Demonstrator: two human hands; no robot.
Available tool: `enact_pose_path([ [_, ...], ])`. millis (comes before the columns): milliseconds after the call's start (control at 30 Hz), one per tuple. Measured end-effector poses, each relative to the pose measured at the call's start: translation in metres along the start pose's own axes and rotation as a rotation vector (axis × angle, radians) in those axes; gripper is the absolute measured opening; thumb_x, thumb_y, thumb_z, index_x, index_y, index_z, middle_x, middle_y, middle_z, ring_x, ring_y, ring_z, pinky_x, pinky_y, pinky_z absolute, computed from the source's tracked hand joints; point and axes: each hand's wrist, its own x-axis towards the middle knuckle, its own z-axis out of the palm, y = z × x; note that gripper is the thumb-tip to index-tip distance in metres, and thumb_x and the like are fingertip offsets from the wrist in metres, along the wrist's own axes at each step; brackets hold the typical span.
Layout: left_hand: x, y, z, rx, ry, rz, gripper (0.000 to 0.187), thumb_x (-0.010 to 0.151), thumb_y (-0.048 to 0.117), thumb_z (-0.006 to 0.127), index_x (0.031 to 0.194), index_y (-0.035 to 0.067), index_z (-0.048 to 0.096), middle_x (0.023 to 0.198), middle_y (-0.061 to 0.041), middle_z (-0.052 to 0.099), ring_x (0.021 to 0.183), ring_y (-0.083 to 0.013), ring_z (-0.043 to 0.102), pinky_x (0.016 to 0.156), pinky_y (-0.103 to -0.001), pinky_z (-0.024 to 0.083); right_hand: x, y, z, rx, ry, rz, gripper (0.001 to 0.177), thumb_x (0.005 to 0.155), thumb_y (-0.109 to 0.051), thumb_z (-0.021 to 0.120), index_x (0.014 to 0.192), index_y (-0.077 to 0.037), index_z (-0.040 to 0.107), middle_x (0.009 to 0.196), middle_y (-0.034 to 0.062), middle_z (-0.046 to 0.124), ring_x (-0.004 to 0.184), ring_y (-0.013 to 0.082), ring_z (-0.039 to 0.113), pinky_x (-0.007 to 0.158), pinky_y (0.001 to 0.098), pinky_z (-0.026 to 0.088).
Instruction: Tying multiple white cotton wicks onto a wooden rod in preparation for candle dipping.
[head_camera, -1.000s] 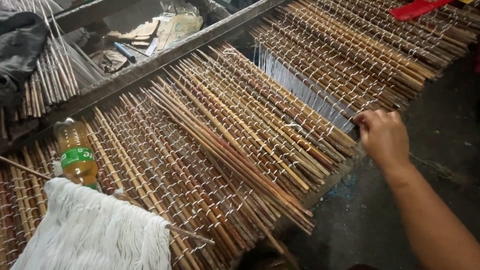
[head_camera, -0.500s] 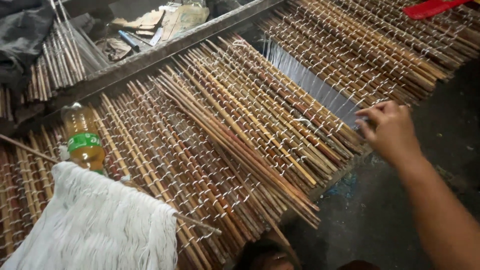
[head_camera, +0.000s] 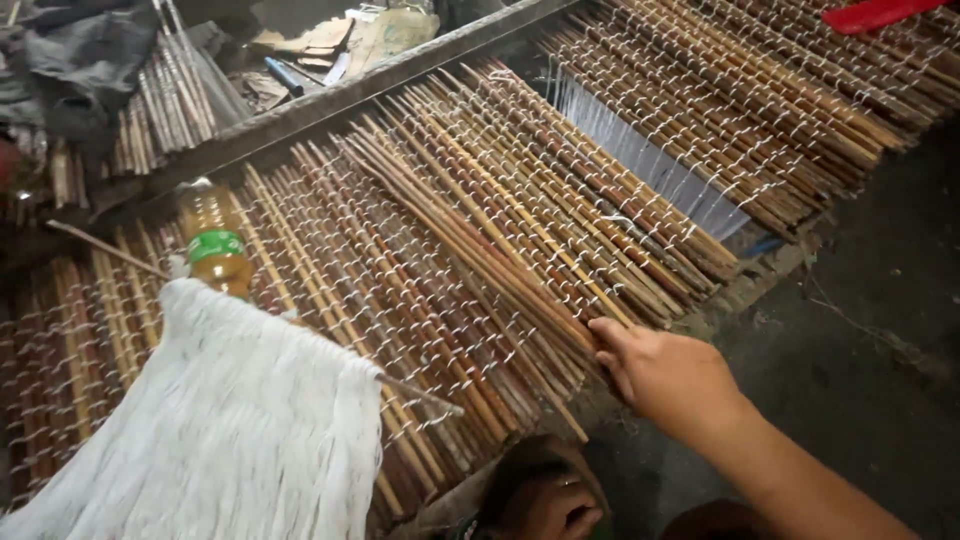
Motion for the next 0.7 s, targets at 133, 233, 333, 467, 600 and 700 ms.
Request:
enact_pose_path([
  [133,0.041,0.011,-0.025,0.025,-0.063,-0.029,0.014,0.097,0.016,0.069,0.087,0.007,0.065,0.089,-0.011,0.066,0.080,-0.0317,0.064,0.068,-0.046,0.047,-0.002,-0.001,-0.003,0.062,-0.081,0.079,0.043,0.099,-0.043,0.050,0.142,-0.036,0.046,0.118,-0.0032,0.073,0.091,0.0298,0.075,0.056,0.0494,0.058],
  [233,0.038,0.018,-0.027,0.016,-0.030,-0.051,0.006,0.096,0.014,0.068,0.092,0.010,0.070,0.093,-0.009,0.071,0.084,-0.0287,0.068,0.072,-0.042,0.049,-0.001,0.002,-0.008,0.137,-0.140,0.093,0.037,0.103,-0.046,0.043,0.131,-0.024,0.053,0.120,0.0020,0.069,0.101,0.0305,0.071,0.071,0.0501,0.058],
  [333,0.035,0.019,-0.027,0.053,-0.023,-0.037,0.014,0.099,0.018,0.067,0.088,0.011,0.066,0.092,-0.009,0.068,0.087,-0.0301,0.066,0.075,-0.044,0.048,-0.003,0.003,-0.019,0.587,-0.133,0.291,0.044,0.105,-0.040,0.036,0.115,-0.010,0.067,0.112,0.0095,0.074,0.099,0.0284,0.071,0.081,0.0437,0.052],
  [467,0.028,0.018,-0.029,0.158,-0.030,-0.019,0.022,0.102,0.025,0.063,0.084,0.011,0.066,0.088,-0.011,0.068,0.083,-0.0328,0.065,0.072,-0.047,0.047,-0.029,0.064,0.036,1.166,0.120,0.204,0.043,0.109,-0.036,0.041,0.105,-0.011,0.076,0.069,0.0030,0.055,0.059,0.0175,0.048,0.057,0.0354,0.040],
  [600,0.021,0.002,-0.008,0.155,0.036,-0.006,0.015,0.096,0.018,0.065,0.083,0.012,0.063,0.086,-0.010,0.067,0.080,-0.0310,0.065,0.071,-0.045,0.047,-0.103,0.081,0.013,1.739,0.241,-0.107,0.040,0.105,-0.042,0.059,0.121,-0.005,0.060,0.082,0.0022,0.053,0.067,0.0138,0.053,0.067,0.0326,0.051],
  [700,0.021,-0.004,0.010,0.225,0.031,-0.053,0.014,0.089,0.015,0.067,0.077,0.013,0.060,0.081,-0.011,0.065,0.075,-0.0331,0.064,0.066,-0.048,0.046,-0.162,0.100,-0.009,1.718,0.342,-0.104,0.050,0.099,-0.051,0.068,0.128,-0.011,0.059,0.078,-0.0011,0.054,0.061,0.0115,0.046,0.058,0.0298,0.039],
])
